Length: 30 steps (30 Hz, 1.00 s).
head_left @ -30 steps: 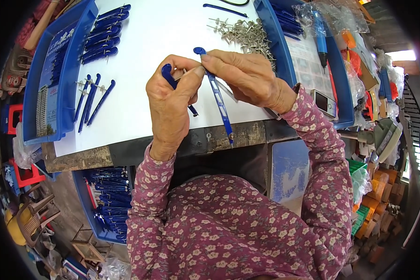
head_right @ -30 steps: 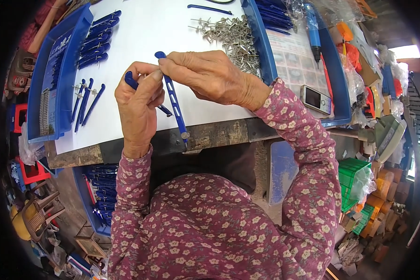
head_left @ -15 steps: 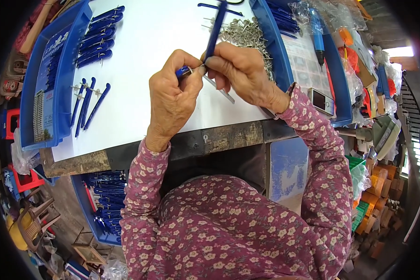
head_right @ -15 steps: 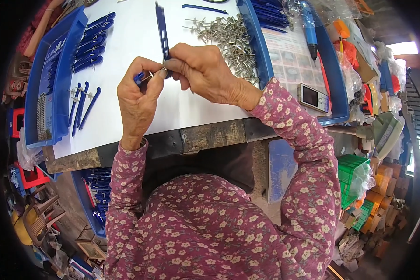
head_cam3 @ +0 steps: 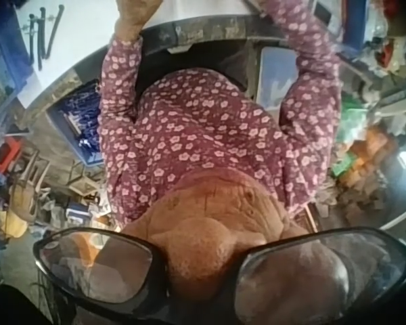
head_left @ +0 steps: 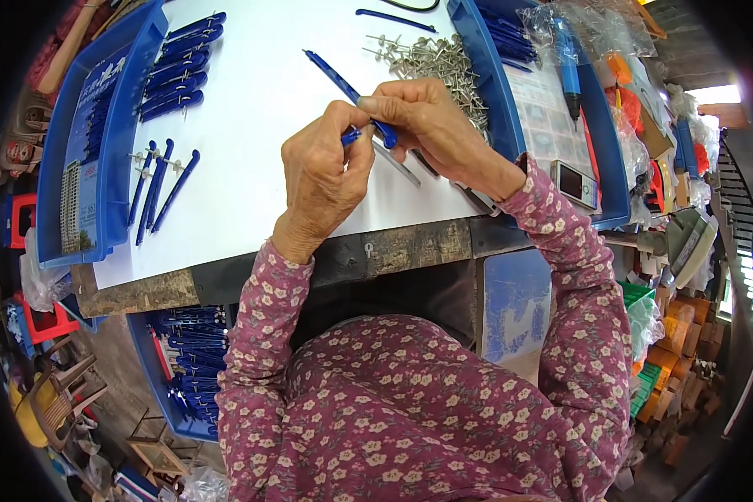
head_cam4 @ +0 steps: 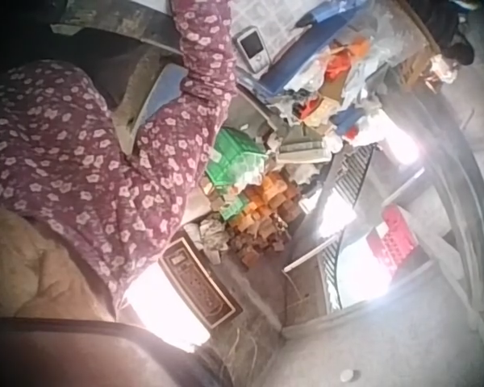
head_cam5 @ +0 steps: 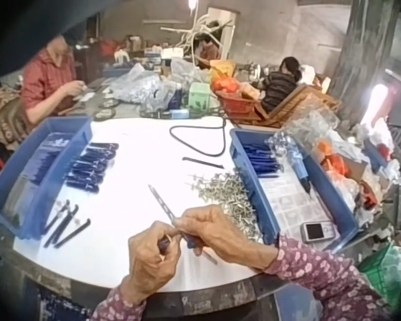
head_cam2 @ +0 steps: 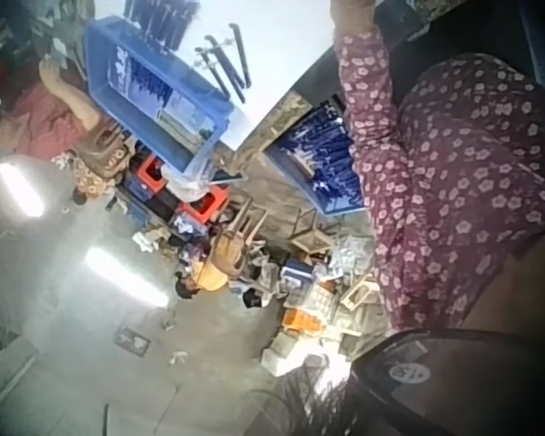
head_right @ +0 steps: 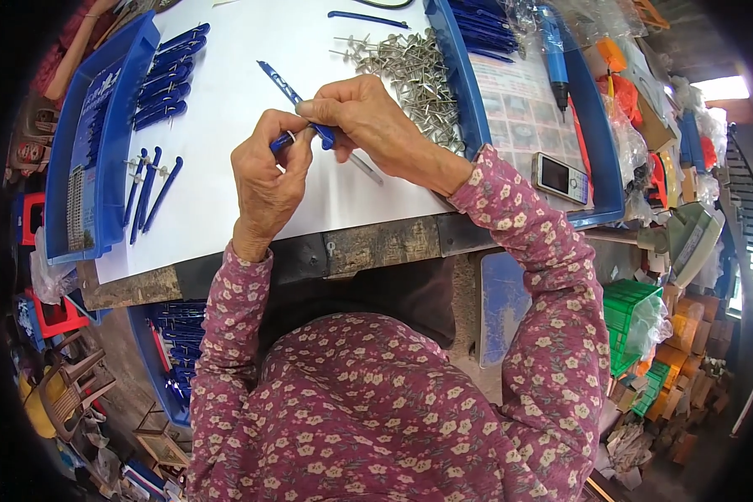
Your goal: Assembling small blue plastic components by hand at a manual workstation.
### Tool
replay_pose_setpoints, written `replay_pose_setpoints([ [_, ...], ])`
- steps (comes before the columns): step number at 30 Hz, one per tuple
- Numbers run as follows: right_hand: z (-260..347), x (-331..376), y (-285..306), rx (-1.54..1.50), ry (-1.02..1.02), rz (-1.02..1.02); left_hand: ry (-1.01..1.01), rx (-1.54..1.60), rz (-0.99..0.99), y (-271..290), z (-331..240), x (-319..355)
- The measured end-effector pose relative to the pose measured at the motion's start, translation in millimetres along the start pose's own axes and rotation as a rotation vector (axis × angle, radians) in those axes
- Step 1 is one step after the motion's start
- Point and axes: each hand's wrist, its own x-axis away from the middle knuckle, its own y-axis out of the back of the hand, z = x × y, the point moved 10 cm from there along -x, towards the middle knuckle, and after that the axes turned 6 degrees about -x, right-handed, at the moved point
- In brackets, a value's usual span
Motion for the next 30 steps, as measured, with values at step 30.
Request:
replay_pose_setpoints([
  [30,35,15,-18,0.196,0.208,0.162,0.176,0.209,0.009,17,3,-4],
])
